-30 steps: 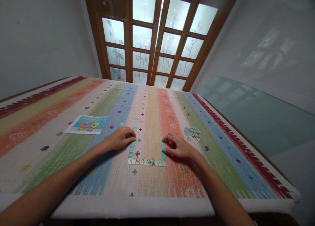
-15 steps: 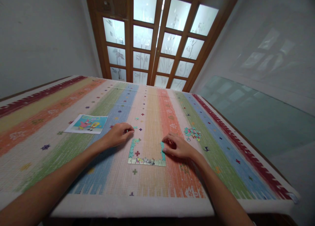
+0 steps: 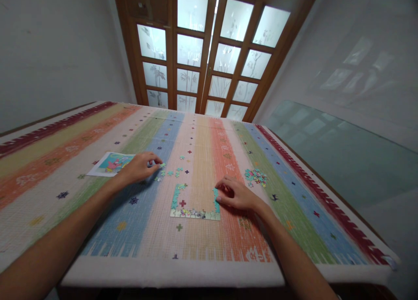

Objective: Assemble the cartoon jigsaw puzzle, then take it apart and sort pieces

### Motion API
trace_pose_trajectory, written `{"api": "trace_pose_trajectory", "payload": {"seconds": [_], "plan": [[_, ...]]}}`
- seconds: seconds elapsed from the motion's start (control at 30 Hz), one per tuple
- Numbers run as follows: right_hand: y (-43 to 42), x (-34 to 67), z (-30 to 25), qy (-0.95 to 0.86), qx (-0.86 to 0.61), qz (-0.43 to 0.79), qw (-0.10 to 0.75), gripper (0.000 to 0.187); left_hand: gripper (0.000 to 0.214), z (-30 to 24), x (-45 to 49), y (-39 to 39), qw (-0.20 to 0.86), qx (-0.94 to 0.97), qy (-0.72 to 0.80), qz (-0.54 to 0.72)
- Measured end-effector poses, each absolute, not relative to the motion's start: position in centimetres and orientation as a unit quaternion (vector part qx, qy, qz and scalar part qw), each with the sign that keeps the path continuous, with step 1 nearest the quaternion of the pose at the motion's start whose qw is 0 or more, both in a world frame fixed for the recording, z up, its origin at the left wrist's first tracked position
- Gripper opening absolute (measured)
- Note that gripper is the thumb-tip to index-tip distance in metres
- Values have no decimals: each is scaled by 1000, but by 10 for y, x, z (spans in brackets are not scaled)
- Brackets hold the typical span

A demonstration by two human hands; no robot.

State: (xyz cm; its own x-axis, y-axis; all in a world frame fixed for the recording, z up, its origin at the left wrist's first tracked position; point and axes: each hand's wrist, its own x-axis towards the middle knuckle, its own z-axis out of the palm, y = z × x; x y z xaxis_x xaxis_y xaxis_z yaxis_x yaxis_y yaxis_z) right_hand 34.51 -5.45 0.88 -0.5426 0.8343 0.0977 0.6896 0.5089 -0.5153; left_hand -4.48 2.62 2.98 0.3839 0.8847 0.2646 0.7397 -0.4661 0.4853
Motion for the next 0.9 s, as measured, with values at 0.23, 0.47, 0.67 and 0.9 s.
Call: {"api": "trace_pose_trajectory", "payload": {"seconds": [0.23, 0.47, 0.67, 0.9], "plan": [[-55, 346, 8, -853, -446, 213, 171, 22, 24, 27, -40, 22, 125, 849, 474, 199], [-54, 346, 9, -854, -445, 212, 168, 23, 27, 22, -38, 21, 122, 855, 472, 175], [-55, 345, 9, -853, -448, 208, 170, 21, 24, 21, -37, 21, 121, 855, 472, 178], [-55, 345, 8, -853, -445, 209, 173, 22, 34, 20, -28, 17, 114, 862, 449, 205]]}}
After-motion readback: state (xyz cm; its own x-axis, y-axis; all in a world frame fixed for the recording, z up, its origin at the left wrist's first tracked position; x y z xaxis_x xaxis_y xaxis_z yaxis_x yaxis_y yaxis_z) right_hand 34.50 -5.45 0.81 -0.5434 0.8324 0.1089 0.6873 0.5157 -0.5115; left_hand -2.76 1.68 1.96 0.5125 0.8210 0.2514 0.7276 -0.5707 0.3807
